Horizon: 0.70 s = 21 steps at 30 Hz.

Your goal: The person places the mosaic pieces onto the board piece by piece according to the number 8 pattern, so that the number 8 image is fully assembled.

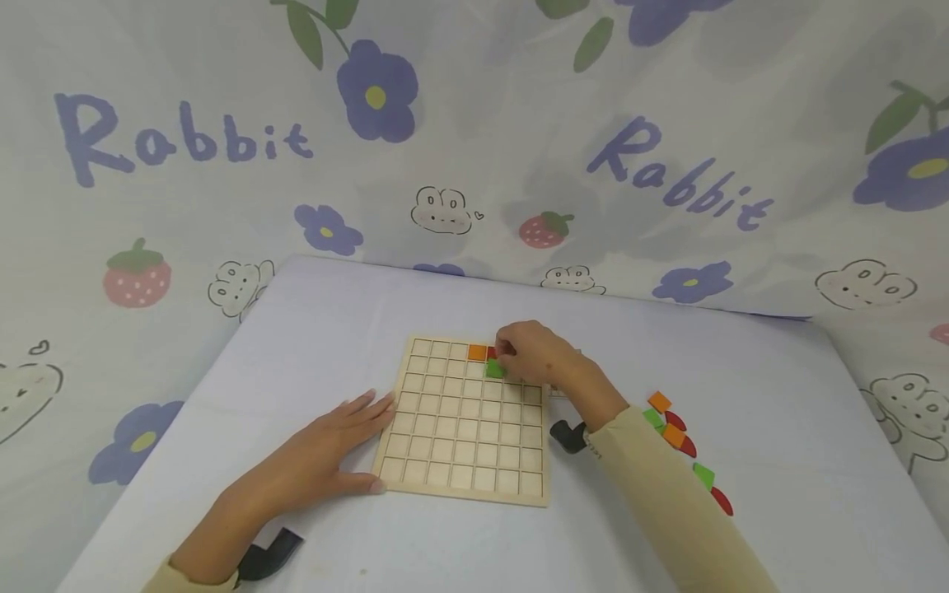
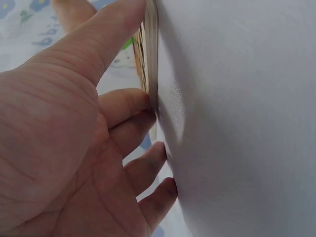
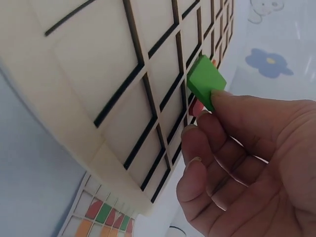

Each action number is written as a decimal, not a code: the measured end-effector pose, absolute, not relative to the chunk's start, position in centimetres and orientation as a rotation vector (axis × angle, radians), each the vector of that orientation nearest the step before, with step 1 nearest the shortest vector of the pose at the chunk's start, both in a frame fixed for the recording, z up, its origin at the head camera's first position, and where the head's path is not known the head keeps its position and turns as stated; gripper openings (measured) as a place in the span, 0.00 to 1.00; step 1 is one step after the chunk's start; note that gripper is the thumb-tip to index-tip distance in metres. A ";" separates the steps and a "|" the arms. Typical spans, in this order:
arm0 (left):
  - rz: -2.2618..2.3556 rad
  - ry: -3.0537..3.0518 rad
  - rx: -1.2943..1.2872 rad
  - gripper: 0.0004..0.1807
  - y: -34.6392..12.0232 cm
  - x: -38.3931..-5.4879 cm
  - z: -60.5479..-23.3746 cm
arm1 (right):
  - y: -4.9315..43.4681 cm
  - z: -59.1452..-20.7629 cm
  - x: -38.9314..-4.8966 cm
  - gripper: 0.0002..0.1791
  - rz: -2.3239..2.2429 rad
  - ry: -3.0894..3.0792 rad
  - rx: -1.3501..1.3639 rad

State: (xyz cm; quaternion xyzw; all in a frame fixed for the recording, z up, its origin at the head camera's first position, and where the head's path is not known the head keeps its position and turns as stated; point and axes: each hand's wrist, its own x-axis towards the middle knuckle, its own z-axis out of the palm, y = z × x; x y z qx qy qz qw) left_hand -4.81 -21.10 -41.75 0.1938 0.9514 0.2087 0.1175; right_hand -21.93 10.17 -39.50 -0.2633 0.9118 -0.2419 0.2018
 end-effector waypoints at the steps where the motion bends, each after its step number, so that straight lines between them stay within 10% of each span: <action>1: 0.610 2.785 0.570 0.54 -21.1 -4.8 -41.7 | 10.1 -39.5 -21.9 0.04 -0.670 2.542 -0.740; 21: 0.600 2.781 0.547 0.55 -20.9 -5.0 -41.8 | 10.1 -40.6 -21.5 0.03 -0.667 2.598 -0.716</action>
